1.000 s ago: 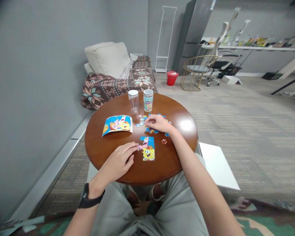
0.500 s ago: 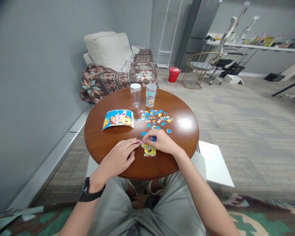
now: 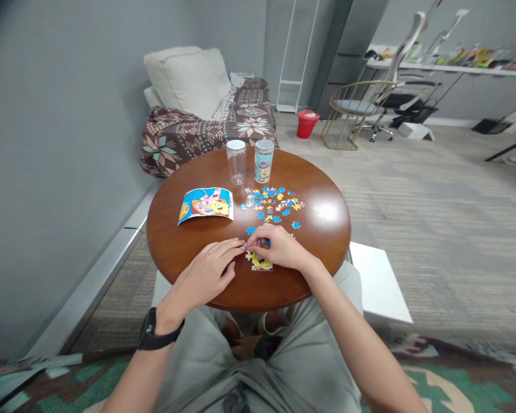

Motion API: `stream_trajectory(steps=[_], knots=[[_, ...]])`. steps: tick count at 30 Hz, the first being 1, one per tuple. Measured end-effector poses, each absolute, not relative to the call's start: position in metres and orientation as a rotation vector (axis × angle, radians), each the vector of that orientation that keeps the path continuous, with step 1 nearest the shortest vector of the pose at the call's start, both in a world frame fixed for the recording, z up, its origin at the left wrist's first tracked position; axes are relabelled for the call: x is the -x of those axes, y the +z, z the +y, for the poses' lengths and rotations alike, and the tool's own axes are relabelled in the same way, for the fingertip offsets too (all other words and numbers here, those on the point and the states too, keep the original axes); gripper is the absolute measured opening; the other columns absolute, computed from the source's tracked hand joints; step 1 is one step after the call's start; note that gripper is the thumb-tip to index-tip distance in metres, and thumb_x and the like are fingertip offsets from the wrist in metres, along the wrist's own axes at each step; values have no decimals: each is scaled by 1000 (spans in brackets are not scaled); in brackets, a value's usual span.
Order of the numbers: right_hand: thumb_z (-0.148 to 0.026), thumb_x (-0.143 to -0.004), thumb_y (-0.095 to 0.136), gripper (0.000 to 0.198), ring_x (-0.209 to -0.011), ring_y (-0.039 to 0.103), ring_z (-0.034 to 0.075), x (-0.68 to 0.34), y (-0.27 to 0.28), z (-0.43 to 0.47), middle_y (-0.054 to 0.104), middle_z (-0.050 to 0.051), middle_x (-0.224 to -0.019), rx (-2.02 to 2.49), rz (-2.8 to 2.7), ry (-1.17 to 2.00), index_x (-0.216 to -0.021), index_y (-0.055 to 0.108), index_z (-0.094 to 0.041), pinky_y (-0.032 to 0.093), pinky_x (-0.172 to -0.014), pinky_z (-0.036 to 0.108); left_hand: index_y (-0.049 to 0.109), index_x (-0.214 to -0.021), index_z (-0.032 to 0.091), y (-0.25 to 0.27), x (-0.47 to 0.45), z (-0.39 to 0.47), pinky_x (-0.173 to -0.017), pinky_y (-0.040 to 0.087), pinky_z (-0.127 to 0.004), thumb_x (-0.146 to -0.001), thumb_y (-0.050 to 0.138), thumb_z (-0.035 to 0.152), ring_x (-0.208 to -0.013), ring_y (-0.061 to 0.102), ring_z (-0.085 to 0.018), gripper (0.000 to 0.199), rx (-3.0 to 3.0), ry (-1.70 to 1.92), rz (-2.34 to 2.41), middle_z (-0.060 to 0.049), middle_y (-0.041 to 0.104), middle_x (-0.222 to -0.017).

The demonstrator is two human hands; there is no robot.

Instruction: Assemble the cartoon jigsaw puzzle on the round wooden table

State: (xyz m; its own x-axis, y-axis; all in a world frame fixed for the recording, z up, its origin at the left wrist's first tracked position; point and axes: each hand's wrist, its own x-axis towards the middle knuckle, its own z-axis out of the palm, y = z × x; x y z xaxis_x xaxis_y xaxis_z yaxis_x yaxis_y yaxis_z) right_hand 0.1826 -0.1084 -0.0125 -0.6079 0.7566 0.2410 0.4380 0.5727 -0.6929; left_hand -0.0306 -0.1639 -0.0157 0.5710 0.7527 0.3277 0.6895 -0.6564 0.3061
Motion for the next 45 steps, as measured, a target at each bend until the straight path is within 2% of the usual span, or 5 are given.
stream_trajectory(steps=[7, 15, 19, 27, 45], knots=[[-19, -84, 64, 6, -79, 58, 17, -183, -13, -110, 67, 2, -78, 917, -2307, 737, -79, 67, -20, 46, -75, 30, 60, -118, 18, -17, 34, -163, -108, 44, -38, -87, 47, 6, -128, 49, -20, 36, -2769, 684, 1042, -7, 58, -132], [-20, -90, 56, 11, -82, 59, 17, -192, -9, -110, 69, 5, -84, 915, -2291, 639, -84, 65, -18, 46, -78, 32, 61, -121, 19, -14, 32, -163, -108, 44, -39, -89, 48, 10, -129, 50, -19, 36, -2775, 679, 999, -6, 63, -128], [-18, -89, 54, 15, -77, 58, 16, -195, -9, -110, 67, 4, -78, 952, -2329, 613, -78, 64, -18, 44, -72, 29, 61, -121, 19, -14, 31, -163, -108, 44, -39, -90, 47, 13, -126, 51, -18, 34, -2785, 682, 1017, -6, 64, -125], [-15, -87, 54, 12, -73, 55, 15, -195, -6, -112, 63, 3, -75, 959, -2370, 677, -80, 63, -18, 42, -69, 27, 62, -118, 21, -11, 31, -165, -106, 46, -39, -87, 52, 12, -120, 54, -19, 34, -2794, 639, 1021, -5, 63, -124], [-13, -85, 54, 10, -73, 53, 15, -195, -6, -112, 63, 2, -76, 953, -2375, 694, -83, 62, -18, 42, -70, 27, 61, -118, 20, -10, 28, -163, -107, 45, -41, -90, 49, 15, -121, 53, -19, 31, -2806, 624, 983, -6, 63, -123]])
